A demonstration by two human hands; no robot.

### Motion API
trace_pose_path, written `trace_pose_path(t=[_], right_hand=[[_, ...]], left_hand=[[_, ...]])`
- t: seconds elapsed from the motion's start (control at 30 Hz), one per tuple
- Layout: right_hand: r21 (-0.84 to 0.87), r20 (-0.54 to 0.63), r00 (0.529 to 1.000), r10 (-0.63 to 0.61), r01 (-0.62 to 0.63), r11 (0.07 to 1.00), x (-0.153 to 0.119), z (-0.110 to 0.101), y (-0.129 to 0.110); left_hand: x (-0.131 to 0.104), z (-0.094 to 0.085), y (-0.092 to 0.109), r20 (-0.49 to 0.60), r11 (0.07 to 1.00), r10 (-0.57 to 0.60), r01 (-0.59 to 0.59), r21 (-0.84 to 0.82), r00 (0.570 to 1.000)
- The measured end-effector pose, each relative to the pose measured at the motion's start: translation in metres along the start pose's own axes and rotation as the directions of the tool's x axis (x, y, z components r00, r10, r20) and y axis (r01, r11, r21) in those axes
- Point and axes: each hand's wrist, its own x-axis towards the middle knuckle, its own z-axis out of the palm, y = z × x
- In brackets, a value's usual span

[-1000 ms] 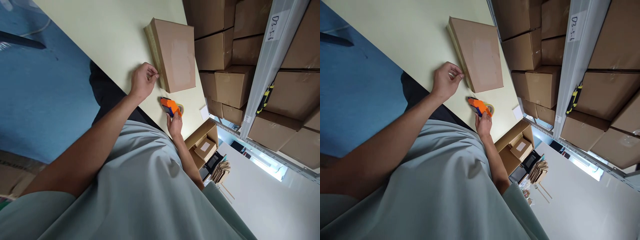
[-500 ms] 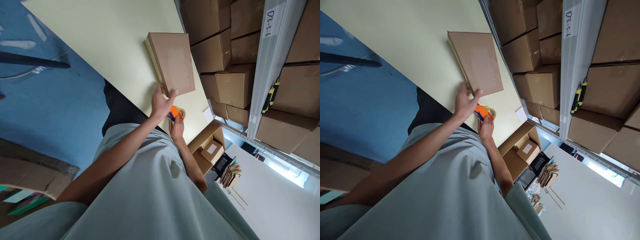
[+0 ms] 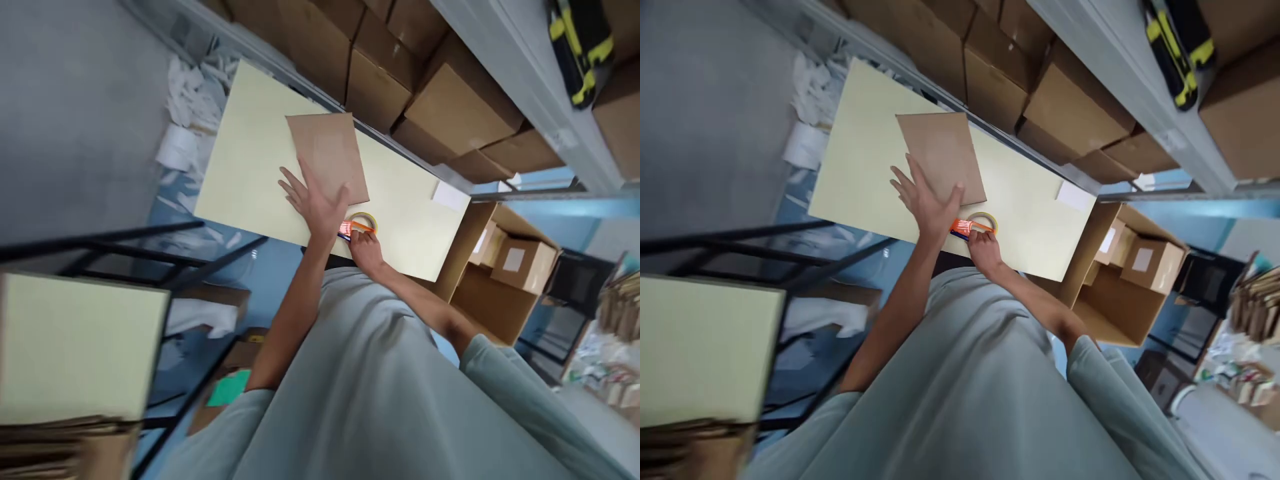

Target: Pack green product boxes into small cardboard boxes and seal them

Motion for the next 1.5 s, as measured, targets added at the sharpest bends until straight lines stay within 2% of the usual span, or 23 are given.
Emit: trace_pose_path(t=[0.1,0.17,0.27,0.4,0.5,0.63,0.7,0.77,0.87,0.97,1.07,1.23,1.3,1.33,1.4,1.5], right_hand=[[0.11,-0.013,0.999,0.03,-0.028,0.994,-0.001,0.003,-0.003],[0.17,-0.034,0.999,0.04,-0.034,0.985,-0.004,0.008,-0.001],[0.256,-0.051,0.999,0.008,0.005,0.967,-0.007,0.016,0.0],[0.331,-0.049,0.999,-0.004,0.02,0.944,-0.014,0.023,0.008],[0.339,-0.05,0.997,0.057,-0.037,0.94,-0.043,0.03,0.04],[0.24,-0.005,0.992,0.122,-0.118,0.964,-0.108,0.047,0.11],[0.181,-0.026,0.987,0.159,-0.152,0.972,-0.128,0.053,0.142],[0.17,-0.068,0.982,0.176,-0.162,0.972,-0.127,0.053,0.165],[0.223,-0.135,0.973,0.188,-0.155,0.962,-0.092,0.046,0.178],[0.309,-0.194,0.965,0.174,-0.108,0.945,-0.051,0.037,0.174],[0.387,-0.225,0.968,0.113,-0.017,0.922,-0.026,0.032,0.154],[0.398,-0.215,0.976,-0.04,0.124,0.909,-0.019,0.031,0.093],[0.364,-0.191,0.977,-0.091,0.157,0.918,-0.021,0.032,0.07],[0.342,-0.172,0.979,-0.108,0.162,0.926,-0.022,0.033,0.062],[0.312,-0.137,0.984,-0.111,0.149,0.938,-0.024,0.036,0.051],[0.338,-0.126,0.991,-0.048,0.088,0.937,-0.029,0.042,0.048]], left_hand=[[0.011,0.015,0.031,-0.001,0.988,-0.076,0.075,0.137,0.997],[0.014,0.029,0.042,-0.038,0.977,-0.108,0.114,0.182,0.993],[0.015,0.039,0.044,-0.086,0.961,-0.138,0.154,0.23,0.987],[0.015,0.037,0.042,-0.071,0.935,-0.184,0.197,0.295,0.98],[0.015,0.035,0.042,-0.066,0.921,-0.184,0.195,0.337,0.981],[0.014,0.034,0.043,-0.037,0.894,-0.185,0.184,0.409,0.982],[0.013,0.031,0.044,-0.003,0.889,-0.171,0.156,0.43,0.985],[0.01,0.027,0.044,0.033,0.896,-0.135,0.107,0.43,0.99],[0.005,0.014,0.042,0.108,0.895,-0.056,0.002,0.445,0.993],[0.003,-0.008,0.035,0.243,0.86,0.027,-0.146,0.488,0.97],[0.009,-0.034,0.028,0.407,0.785,0.07,-0.302,0.541,0.911],[0.025,-0.077,0.02,0.611,0.681,0.042,-0.47,0.562,0.79],[0.027,-0.084,0.02,0.623,0.677,0.046,-0.483,0.555,0.781],[0.026,-0.082,0.021,0.6,0.685,0.067,-0.474,0.553,0.797],[0.023,-0.068,0.026,0.487,0.718,0.148,-0.432,0.546,0.861],[0.02,-0.019,0.041,0.236,0.796,0.245,-0.333,0.504,0.941]])
